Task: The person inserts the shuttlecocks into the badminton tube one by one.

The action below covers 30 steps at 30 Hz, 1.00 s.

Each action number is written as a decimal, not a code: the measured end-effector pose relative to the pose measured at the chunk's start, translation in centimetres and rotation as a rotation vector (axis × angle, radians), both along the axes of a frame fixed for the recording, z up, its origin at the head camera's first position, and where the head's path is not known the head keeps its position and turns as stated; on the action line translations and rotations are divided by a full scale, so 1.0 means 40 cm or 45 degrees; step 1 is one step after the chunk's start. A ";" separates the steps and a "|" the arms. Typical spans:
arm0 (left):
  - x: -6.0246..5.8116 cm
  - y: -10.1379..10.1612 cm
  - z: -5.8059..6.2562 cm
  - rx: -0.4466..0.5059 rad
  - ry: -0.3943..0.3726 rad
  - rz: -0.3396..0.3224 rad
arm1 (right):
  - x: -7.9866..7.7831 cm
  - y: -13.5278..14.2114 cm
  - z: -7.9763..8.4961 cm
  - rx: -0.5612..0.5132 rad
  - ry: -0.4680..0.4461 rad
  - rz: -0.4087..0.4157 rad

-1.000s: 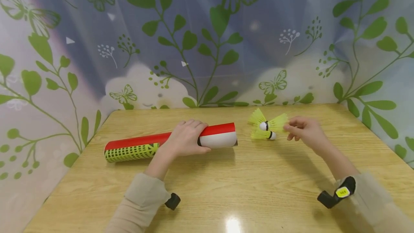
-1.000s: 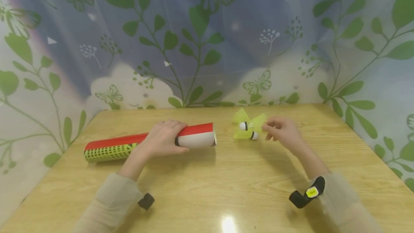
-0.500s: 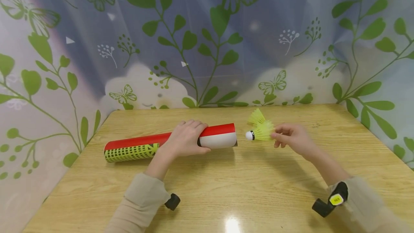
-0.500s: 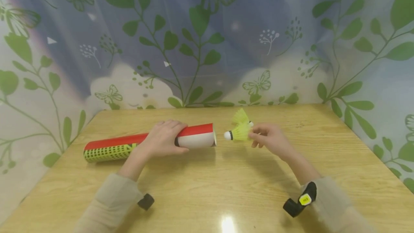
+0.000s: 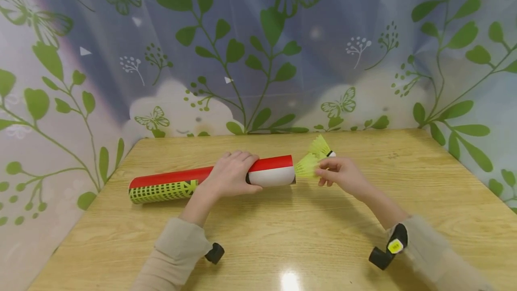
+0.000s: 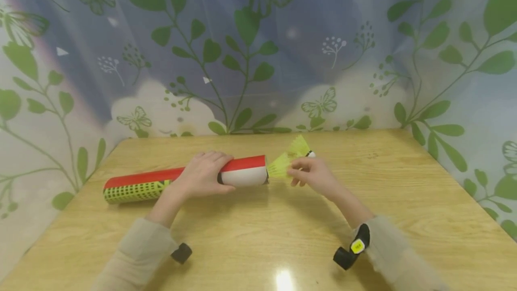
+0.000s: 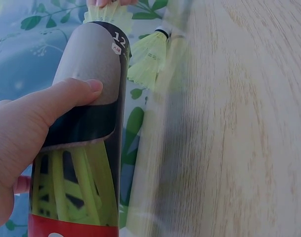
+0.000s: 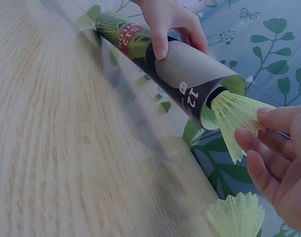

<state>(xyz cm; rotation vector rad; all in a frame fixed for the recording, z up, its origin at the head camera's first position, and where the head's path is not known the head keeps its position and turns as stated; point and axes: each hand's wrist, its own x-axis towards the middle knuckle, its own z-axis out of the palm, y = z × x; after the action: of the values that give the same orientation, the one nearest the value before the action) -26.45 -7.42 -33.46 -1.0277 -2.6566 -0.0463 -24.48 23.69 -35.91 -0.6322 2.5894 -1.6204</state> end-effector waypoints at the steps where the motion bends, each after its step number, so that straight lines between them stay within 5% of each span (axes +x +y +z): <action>1: 0.000 0.000 0.000 -0.001 0.001 -0.001 | -0.001 -0.004 -0.002 -0.004 -0.005 0.008; 30: -0.001 0.002 0.000 -0.023 0.030 -0.035 | -0.016 -0.074 -0.019 -0.083 -0.055 0.064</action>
<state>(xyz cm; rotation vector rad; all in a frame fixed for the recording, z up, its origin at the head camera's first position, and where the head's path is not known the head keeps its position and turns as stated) -26.47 -7.35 -33.46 -1.0633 -2.6264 -0.0159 -25.11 20.74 -36.69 -0.6527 2.4790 -1.6898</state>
